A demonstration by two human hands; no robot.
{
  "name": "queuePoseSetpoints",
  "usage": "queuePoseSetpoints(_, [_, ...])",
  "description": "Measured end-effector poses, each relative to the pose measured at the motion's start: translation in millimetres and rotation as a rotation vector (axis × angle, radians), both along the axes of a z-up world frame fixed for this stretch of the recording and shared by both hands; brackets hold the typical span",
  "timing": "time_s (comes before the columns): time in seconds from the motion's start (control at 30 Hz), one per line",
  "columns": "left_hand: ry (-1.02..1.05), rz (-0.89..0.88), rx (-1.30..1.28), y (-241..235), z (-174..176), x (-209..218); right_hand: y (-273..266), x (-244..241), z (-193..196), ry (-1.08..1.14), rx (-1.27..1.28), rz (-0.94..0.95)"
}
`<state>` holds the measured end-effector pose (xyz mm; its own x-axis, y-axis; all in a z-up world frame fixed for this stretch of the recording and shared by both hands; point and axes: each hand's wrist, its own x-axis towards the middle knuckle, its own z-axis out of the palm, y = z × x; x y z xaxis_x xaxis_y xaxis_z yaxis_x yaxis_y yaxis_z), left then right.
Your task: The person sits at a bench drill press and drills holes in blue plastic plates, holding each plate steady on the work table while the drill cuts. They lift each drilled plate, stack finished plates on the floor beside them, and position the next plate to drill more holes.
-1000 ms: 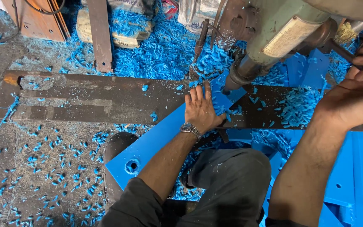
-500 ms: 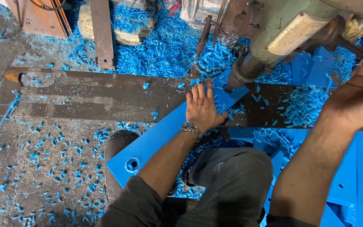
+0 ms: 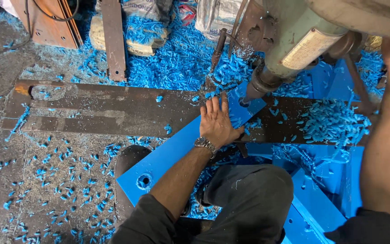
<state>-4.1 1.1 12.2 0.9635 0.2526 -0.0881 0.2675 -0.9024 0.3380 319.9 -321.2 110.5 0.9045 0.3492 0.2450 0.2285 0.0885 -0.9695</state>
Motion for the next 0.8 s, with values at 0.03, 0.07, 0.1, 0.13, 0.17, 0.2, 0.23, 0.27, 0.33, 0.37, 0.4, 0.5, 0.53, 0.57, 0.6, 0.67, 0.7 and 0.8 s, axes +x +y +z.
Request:
queuePoseSetpoints(0.03, [0.009, -0.004, -0.005, 0.9, -0.4, 1.1, 4.2, 13.2, -6.6, 0.064, -0.062, 0.023])
queuePoseSetpoints(0.07, [0.021, -0.006, -0.012, 1.5, -1.6, 0.5, 9.3, 26.2, -11.7, 0.131, -0.126, 0.049])
queuePoseSetpoints(0.1, [0.019, -0.002, -0.013, 1.3, 1.4, -0.6, 45.5, 6.6, 4.6, 0.198, -0.191, 0.075])
queuePoseSetpoints(0.13, [0.021, -0.009, -0.007, 2.3, 4.2, -1.1, 65.5, -23.8, 12.9, 0.264, -0.254, 0.100])
queuePoseSetpoints(0.17, [0.023, -0.015, 0.000, 3.4, 6.5, -1.6, 73.3, -55.4, 21.6, 0.329, -0.317, 0.125])
queuePoseSetpoints(0.2, [0.028, -0.010, -0.002, 5.2, 8.4, -5.4, 69.3, -78.5, 16.7, 0.333, -0.319, 0.131])
queuePoseSetpoints(0.23, [-0.007, -0.004, -0.020, 6.8, 9.8, -8.9, 64.9, -101.4, 11.6, 0.266, -0.408, 0.175])
queuePoseSetpoints(0.27, [-0.045, -0.006, -0.041, 5.8, 11.1, -9.9, 56.3, -124.2, 8.0, 0.198, -0.497, 0.209])
queuePoseSetpoints(0.33, [-0.080, -0.005, -0.059, 8.5, 18.0, -28.2, 38.5, -168.1, 9.6, 0.214, -0.470, 0.078])
queuePoseSetpoints(0.37, [-0.117, 0.001, -0.073, 9.9, 22.3, -37.3, 30.0, -189.7, 11.6, 0.227, -0.439, -0.049])
queuePoseSetpoints(0.4, [-0.117, 0.002, -0.074, 13.3, 25.2, -50.7, 18.0, -202.6, -3.5, 0.227, -0.440, -0.048])
queuePoseSetpoints(0.5, [-0.093, 0.049, -0.064, 27.8, 36.2, -89.7, -6.4, -237.7, -44.8, 0.291, -0.365, -0.167])
queuePoseSetpoints(0.53, [-0.083, 0.064, -0.054, 32.8, 38.7, -105.7, -8.9, -249.6, -57.9, 0.310, -0.358, -0.154])
queuePoseSetpoints(0.57, [-0.073, 0.079, -0.044, 37.5, 41.1, -122.6, -11.4, -262.3, -71.2, 0.328, -0.352, -0.142])
queuePoseSetpoints(0.6, [-0.073, 0.091, -0.042, 41.3, 38.8, -134.9, -8.7, -275.7, -78.2, 0.327, -0.352, -0.130])
queuePoseSetpoints(0.67, [-0.127, 0.072, -0.015, 50.6, 35.5, -158.8, -1.0, -300.2, -91.2, 0.271, -0.436, -0.096])
queuePoseSetpoints(0.7, [-0.134, 0.086, -0.009, 56.4, 40.9, -174.9, 15.9, -309.7, -91.3, 0.262, -0.432, -0.081])
queuePoseSetpoints(0.8, [-0.149, 0.094, 0.038, 74.1, 52.7, -225.8, 64.8, -342.3, -85.9, 0.218, -0.516, -0.025])
